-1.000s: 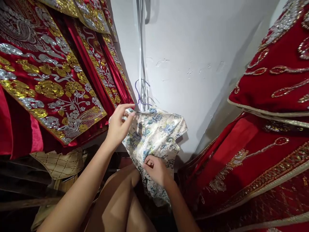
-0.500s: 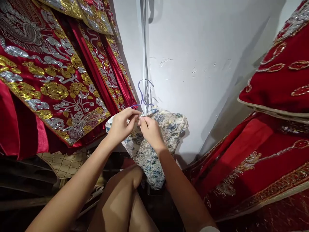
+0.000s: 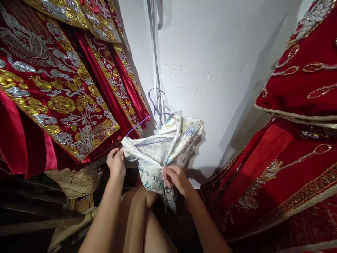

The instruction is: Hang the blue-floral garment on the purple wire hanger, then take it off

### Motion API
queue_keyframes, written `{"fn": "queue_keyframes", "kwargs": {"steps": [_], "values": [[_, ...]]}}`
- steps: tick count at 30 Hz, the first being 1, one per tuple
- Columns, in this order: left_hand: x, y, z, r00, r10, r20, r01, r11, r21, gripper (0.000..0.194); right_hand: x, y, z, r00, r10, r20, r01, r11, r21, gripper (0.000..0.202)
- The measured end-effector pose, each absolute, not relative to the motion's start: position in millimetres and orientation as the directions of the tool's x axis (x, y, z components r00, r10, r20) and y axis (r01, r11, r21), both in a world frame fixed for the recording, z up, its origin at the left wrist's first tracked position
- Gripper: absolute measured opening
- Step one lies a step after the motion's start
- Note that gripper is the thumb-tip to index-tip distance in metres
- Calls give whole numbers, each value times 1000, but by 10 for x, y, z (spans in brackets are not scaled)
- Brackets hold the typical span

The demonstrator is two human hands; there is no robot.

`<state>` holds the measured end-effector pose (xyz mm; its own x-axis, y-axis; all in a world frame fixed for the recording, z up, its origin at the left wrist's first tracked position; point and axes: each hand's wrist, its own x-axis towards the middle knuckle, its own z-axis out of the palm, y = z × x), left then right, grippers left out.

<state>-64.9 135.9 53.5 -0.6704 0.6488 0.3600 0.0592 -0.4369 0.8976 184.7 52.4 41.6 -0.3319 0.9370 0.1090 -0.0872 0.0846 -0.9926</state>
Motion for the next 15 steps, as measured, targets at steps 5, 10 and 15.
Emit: {"fn": "queue_keyframes", "kwargs": {"steps": [5, 10, 15], "values": [[-142, 917, -77, -612, 773, 168, -176, -340, 924, 32, 1805, 34, 5, -137, 989, 49, -324, 2, -946, 46], [105, 580, -151, -446, 891, 86, -376, -273, 885, 36, 1961, -243, -211, -219, 964, -149, -29, -159, -987, 47], [288, 38, 53, -350, 928, 130, -512, -306, 803, 33, 2051, -196, -234, -130, 978, -166, 181, -141, -973, 47]]}}
